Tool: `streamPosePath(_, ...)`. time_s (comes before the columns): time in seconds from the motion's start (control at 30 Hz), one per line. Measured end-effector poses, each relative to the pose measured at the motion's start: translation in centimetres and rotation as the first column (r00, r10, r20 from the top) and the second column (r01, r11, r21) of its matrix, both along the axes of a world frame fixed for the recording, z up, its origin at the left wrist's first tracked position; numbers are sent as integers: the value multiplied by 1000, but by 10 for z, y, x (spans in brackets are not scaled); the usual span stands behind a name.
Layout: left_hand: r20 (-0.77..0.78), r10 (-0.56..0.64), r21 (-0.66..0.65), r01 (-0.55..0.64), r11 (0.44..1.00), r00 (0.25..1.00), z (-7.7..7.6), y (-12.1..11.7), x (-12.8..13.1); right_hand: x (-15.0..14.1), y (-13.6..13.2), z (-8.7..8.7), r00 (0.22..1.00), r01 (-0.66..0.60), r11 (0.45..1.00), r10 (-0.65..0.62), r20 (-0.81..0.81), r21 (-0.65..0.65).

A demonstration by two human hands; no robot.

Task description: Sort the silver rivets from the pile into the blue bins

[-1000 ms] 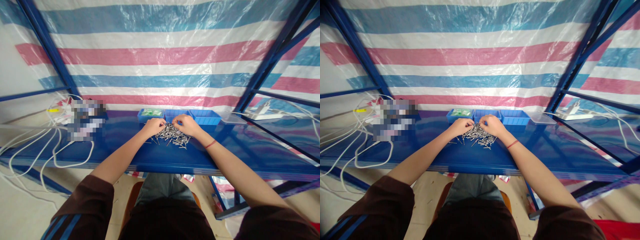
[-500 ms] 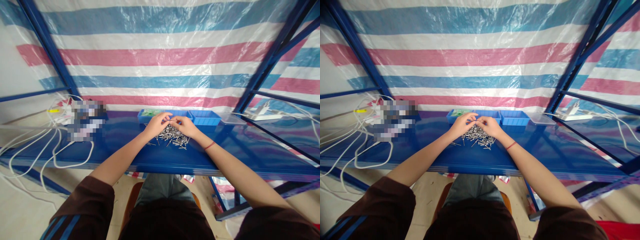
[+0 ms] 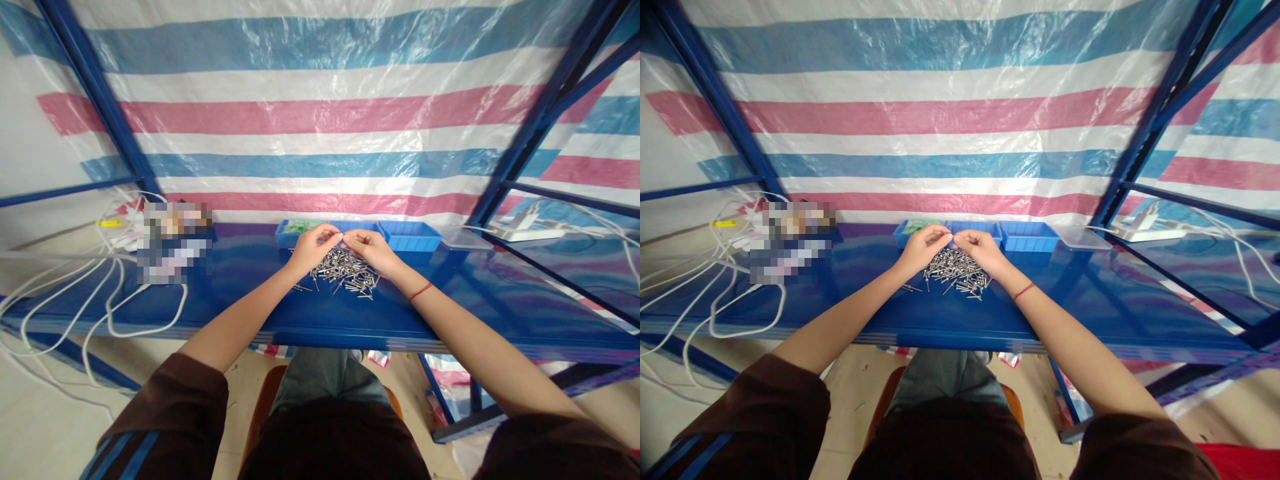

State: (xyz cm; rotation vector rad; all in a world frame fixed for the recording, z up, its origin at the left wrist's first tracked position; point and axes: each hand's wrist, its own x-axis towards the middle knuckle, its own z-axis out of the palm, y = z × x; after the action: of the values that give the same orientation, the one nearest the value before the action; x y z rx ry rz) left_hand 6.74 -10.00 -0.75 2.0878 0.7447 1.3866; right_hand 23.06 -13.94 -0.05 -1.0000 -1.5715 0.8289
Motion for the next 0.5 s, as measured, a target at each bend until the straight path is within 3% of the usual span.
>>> streamPosePath(0.17, 20, -22, 23, 22, 999, 1000, -2, 4, 0, 0, 1, 0, 998, -2, 1000, 1, -65, -26)
streamPosePath(0.3, 16, -10, 9, 10, 1000, 1000, -2, 6, -1, 0, 2, 0, 996, -1, 998, 6, -84, 67)
streamPosePath(0.4, -35, -38, 13, 38, 999, 999, -2, 6, -2, -1, 0, 2, 1000, 22, 984, -21, -8, 175)
streamPosePath(0.5, -136, -16, 57, 24, 998, 991, -2, 4, -2, 1, -2, 5, 974, 114, 947, -166, 154, 301)
